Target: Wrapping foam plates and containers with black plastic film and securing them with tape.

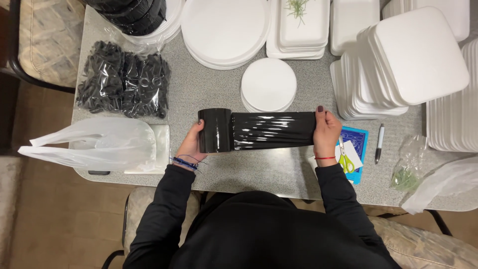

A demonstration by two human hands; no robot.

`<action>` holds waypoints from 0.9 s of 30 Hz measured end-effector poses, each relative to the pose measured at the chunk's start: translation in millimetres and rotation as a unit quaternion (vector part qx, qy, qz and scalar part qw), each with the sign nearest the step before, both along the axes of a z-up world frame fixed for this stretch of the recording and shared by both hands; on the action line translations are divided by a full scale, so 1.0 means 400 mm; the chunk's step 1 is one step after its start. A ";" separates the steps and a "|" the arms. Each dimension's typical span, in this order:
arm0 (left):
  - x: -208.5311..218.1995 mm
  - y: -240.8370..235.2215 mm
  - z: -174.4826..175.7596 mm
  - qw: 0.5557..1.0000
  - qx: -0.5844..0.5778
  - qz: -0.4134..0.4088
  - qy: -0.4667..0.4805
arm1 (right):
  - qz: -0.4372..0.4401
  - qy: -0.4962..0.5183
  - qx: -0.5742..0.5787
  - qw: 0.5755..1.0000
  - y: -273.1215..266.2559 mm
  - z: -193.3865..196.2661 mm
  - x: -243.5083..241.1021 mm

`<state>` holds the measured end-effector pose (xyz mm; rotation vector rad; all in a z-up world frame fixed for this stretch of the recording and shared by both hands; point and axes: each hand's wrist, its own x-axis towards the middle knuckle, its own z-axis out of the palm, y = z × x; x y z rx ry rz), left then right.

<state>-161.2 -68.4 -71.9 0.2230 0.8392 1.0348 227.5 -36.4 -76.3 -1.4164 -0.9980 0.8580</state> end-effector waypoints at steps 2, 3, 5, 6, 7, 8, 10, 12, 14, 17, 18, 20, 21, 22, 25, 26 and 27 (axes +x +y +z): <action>-0.016 -0.010 -0.025 1.000 0.004 0.006 -0.025 | -0.002 -0.003 -0.010 1.000 0.000 -0.020 0.018; -0.024 -0.014 -0.038 0.999 0.009 0.012 -0.049 | -0.005 -0.004 -0.020 1.000 0.001 -0.029 0.026; -0.010 -0.020 -0.003 0.997 -0.005 0.030 -0.072 | -0.005 -0.003 -0.033 0.999 0.000 -0.021 0.036; -0.003 -0.024 0.015 0.994 -0.019 0.047 -0.094 | -0.005 -0.002 -0.047 0.999 -0.002 -0.016 0.041; -0.004 -0.028 0.005 0.994 -0.020 0.048 -0.095 | -0.005 -0.003 -0.048 0.999 -0.003 -0.027 0.049; -0.005 -0.032 -0.005 0.993 -0.034 0.063 -0.094 | -0.001 -0.005 -0.056 0.998 -0.004 -0.037 0.056; -0.017 -0.041 -0.060 0.991 -0.050 0.079 -0.095 | 0.002 -0.009 -0.066 0.998 -0.005 -0.054 0.070; -0.038 -0.055 -0.153 0.991 -0.025 0.084 -0.101 | -0.002 -0.013 -0.077 0.997 -0.007 -0.067 0.083; -0.067 -0.061 -0.178 0.992 -0.010 0.076 -0.100 | -0.004 -0.008 -0.080 0.997 -0.008 -0.076 0.099; -0.077 -0.057 -0.133 0.995 -0.010 0.051 -0.088 | -0.008 -0.002 -0.089 0.996 -0.015 -0.093 0.131; -0.076 -0.054 -0.103 0.996 -0.025 0.035 -0.077 | -0.008 0.000 -0.094 0.996 -0.016 -0.099 0.142; -0.087 -0.065 -0.129 0.997 -0.046 0.031 -0.055 | -0.007 -0.002 -0.103 0.995 -0.024 -0.118 0.163; -0.092 -0.070 -0.142 0.997 -0.066 0.027 -0.032 | -0.007 -0.003 -0.111 0.994 -0.029 -0.127 0.174; -0.088 -0.069 -0.146 0.997 -0.066 0.027 -0.032 | -0.006 -0.003 -0.111 0.994 -0.029 -0.127 0.177; -0.079 -0.067 -0.157 0.996 -0.060 0.055 -0.044 | -0.011 0.002 -0.127 0.992 -0.037 -0.128 0.191; -0.079 -0.066 -0.161 0.993 -0.055 0.068 -0.074 | -0.017 0.007 -0.136 0.991 -0.040 -0.129 0.196; -0.080 -0.064 -0.166 0.990 -0.049 0.081 -0.104 | -0.022 0.012 -0.145 0.989 -0.044 -0.129 0.202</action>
